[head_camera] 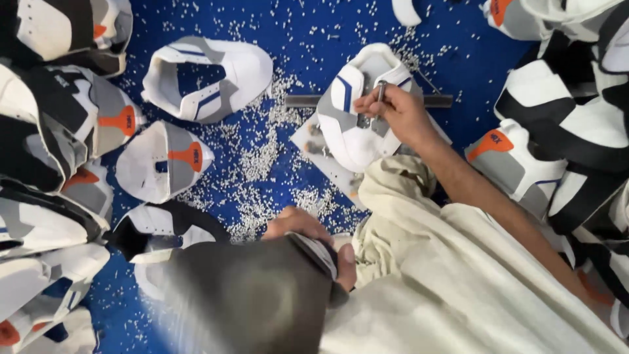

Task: Punching decorative or functional holes into shoe upper components using a manual punch tool and a metal die.

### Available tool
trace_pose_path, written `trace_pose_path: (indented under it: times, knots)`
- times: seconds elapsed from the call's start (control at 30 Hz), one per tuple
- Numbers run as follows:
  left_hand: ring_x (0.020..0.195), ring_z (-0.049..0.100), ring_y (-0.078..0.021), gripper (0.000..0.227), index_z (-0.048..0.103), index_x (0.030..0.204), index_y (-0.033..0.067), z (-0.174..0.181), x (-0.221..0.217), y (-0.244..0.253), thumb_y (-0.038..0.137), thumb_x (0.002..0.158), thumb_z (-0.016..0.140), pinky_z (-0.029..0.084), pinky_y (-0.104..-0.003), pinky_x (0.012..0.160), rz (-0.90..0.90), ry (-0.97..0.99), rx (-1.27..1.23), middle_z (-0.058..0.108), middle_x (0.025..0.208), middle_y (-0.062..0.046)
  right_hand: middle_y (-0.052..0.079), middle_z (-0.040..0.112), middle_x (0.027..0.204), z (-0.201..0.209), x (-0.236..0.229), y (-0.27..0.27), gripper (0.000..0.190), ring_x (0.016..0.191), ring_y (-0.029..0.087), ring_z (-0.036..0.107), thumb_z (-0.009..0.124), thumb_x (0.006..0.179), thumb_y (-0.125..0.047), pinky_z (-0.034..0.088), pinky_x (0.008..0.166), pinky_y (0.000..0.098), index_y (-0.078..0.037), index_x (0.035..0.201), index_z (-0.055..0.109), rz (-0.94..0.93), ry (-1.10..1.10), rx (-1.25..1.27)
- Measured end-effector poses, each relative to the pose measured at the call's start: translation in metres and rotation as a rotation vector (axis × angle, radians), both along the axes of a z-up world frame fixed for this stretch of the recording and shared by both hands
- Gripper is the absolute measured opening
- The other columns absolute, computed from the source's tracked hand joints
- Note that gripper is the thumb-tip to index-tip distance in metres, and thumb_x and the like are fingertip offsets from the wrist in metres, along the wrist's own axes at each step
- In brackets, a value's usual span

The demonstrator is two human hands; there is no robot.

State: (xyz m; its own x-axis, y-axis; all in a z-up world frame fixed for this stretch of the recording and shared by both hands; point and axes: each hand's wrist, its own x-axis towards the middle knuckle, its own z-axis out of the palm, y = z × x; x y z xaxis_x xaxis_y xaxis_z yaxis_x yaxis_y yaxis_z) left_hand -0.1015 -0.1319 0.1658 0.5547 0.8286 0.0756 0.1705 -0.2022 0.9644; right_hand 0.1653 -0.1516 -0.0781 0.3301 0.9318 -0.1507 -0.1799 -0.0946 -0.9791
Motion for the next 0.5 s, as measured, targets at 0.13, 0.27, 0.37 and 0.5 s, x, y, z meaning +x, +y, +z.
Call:
trace_pose_path:
  times: [0.13,0.27,0.37,0.5]
  knots:
    - [0.071,0.059,-0.0211,0.034,0.052,0.1,0.0062,-0.1,0.002,-0.008,0.007,0.076,0.077,0.05,-0.029,0.063,0.019,-0.118,0.067,0.058,0.082,-0.008,0.01,0.076,0.115,0.031,-0.013,-0.009,0.007,0.107,0.019,0.073,0.056,0.103,0.005,0.059,0.092,0.0318,0.004,0.101,0.062,-0.019,-0.315,0.009]
    - [0.075,0.072,-0.0302,0.047,0.059,0.1,0.0002,-0.128,0.004,-0.002,0.018,0.065,0.084,0.057,-0.037,0.07,-0.096,0.448,-0.015,0.071,0.082,-0.017,0.017,0.073,0.105,-0.003,-0.011,-0.018,0.021,0.099,0.028,0.07,0.06,0.1,0.005,0.054,0.084,0.0373,0.004,0.118,0.072,-0.002,-0.573,-0.139]
    - [0.071,0.075,-0.0282,0.041,0.059,0.092,0.002,-0.082,0.009,-0.002,0.021,0.066,0.084,0.058,-0.036,0.066,-0.055,0.534,-0.123,0.072,0.077,-0.015,0.012,0.075,0.104,-0.009,0.004,-0.007,0.013,0.091,0.022,0.071,0.057,0.109,-0.002,0.056,0.082,0.0341,0.001,0.113,0.069,-0.125,-0.15,-0.194]
    - [0.054,0.062,-0.0264,0.04,0.058,0.09,0.0016,-0.041,0.011,0.004,0.02,0.064,0.083,0.054,-0.037,0.057,0.041,0.159,0.112,0.061,0.065,-0.014,0.006,0.077,0.112,0.001,0.011,0.01,0.011,0.1,0.011,0.076,0.053,0.104,0.002,0.06,0.087,0.0278,0.002,0.107,0.063,-0.03,-0.058,-0.055]
